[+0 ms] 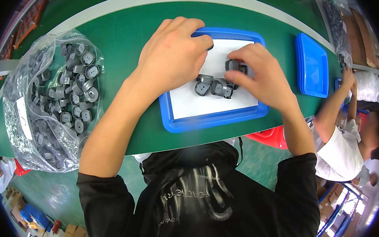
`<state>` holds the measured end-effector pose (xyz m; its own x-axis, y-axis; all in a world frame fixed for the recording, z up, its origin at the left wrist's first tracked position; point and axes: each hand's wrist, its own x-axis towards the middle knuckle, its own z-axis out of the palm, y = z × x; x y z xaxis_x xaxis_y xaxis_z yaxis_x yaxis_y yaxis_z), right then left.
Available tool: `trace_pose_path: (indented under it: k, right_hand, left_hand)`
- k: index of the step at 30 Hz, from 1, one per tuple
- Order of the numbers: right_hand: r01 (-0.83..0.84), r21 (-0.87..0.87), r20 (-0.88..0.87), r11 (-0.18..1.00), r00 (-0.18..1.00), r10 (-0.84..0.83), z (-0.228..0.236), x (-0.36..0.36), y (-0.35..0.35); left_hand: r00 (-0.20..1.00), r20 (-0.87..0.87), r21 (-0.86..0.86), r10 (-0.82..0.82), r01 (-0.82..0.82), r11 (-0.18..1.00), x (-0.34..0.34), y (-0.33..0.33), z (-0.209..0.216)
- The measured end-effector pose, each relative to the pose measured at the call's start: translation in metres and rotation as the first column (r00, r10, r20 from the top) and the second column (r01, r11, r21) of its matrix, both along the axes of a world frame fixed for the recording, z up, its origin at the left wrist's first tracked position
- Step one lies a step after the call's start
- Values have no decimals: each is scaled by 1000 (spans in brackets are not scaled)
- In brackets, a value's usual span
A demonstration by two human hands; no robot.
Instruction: Taking grey electronic components from a plastic bag and arranging them neatly in a blue plastic tray on an assembly line.
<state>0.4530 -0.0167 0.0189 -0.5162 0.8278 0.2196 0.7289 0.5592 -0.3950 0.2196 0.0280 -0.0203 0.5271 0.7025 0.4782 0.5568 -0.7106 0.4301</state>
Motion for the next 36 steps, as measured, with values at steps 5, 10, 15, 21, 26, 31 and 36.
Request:
trace_pose_path:
  k: [5, 10, 15, 21, 26, 31, 36]
  right_hand:
    - [-6, -124, -2, 992, 1000, 5, -2, -1, 3]
    - [148, -384, -130, 911, 969, -212, 0, -5, 10]
    - [107, -38, -23, 994, 994, -108, -6, -1, 20]
    - [204, -70, 146, 976, 971, -192, 2, -14, 30]
    - [300, -173, 120, 938, 952, -282, -1, -10, 24]
    - [228, -85, 36, 970, 974, -226, -1, -11, 8]
    - [-7, 137, 54, 991, 999, -1, -9, -7, 21]
  left_hand:
    - [1000, 12, 55, 6, -6, 998, 0, 0, -1]
    - [1000, 20, 52, 7, -8, 999, 1, 0, -1]
    - [1000, 11, 64, 12, -12, 998, 1, 0, -1]
    - [1000, 5, 49, 6, -6, 999, 2, -1, 0]
    - [1000, 4, 45, 16, -16, 999, 1, -1, -1]
    - [1000, -31, 6, -1, 1, 1000, 0, -1, 2]
    - [998, -60, 36, 10, -7, 999, -1, -1, 1]
